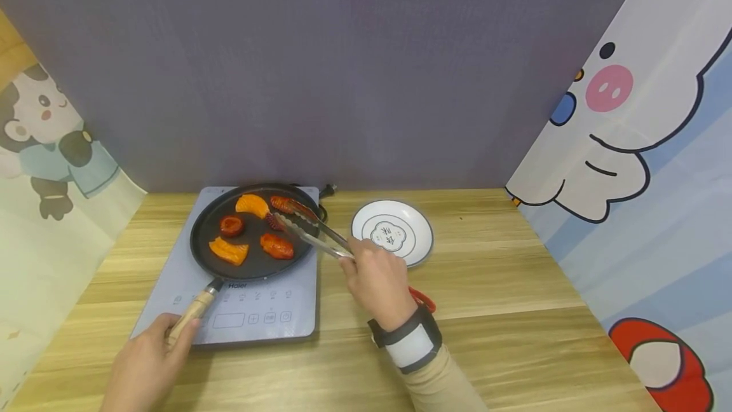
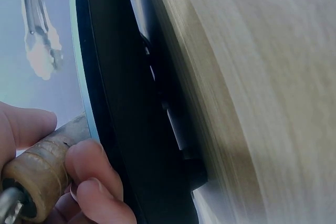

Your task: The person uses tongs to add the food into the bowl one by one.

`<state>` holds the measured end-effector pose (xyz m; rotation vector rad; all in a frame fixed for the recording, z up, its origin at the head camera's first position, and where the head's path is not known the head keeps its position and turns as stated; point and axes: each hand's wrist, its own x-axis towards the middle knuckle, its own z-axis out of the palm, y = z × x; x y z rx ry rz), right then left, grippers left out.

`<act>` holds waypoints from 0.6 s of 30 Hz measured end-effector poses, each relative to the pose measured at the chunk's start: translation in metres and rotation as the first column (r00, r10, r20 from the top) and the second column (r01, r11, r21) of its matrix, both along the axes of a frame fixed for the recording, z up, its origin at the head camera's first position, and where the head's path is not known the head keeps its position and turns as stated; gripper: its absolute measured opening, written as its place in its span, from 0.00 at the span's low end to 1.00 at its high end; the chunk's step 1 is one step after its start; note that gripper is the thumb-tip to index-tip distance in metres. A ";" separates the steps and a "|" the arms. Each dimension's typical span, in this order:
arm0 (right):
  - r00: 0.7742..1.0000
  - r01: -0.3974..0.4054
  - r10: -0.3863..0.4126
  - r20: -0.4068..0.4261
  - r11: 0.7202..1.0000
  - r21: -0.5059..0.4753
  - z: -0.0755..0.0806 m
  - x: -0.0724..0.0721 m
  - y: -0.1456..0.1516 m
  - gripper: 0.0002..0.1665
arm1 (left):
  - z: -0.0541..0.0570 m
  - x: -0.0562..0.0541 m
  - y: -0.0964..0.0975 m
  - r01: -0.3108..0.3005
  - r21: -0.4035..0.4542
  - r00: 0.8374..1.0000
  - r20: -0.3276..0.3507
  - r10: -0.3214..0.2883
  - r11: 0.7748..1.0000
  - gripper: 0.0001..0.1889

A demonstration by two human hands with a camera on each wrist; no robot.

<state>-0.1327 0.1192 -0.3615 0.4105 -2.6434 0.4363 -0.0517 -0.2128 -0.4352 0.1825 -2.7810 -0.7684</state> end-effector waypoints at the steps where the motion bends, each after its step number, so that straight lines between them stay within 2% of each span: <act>1: 1.000 0.001 -0.001 0.003 1.000 -0.002 0.001 0.000 0.001 0.19 | 0.000 0.000 0.000 0.001 0.000 1.000 -0.001 -0.001 1.000 0.18; 12: 0.999 0.033 -0.032 0.039 0.999 -0.031 0.008 0.000 0.011 0.25 | 0.000 0.000 -0.001 0.002 -0.005 1.000 0.000 -0.002 1.000 0.18; 18: 0.998 0.062 -0.062 0.035 0.998 -0.025 0.007 0.000 0.015 0.24 | 0.000 0.000 -0.001 0.001 -0.005 1.000 0.000 -0.001 1.000 0.18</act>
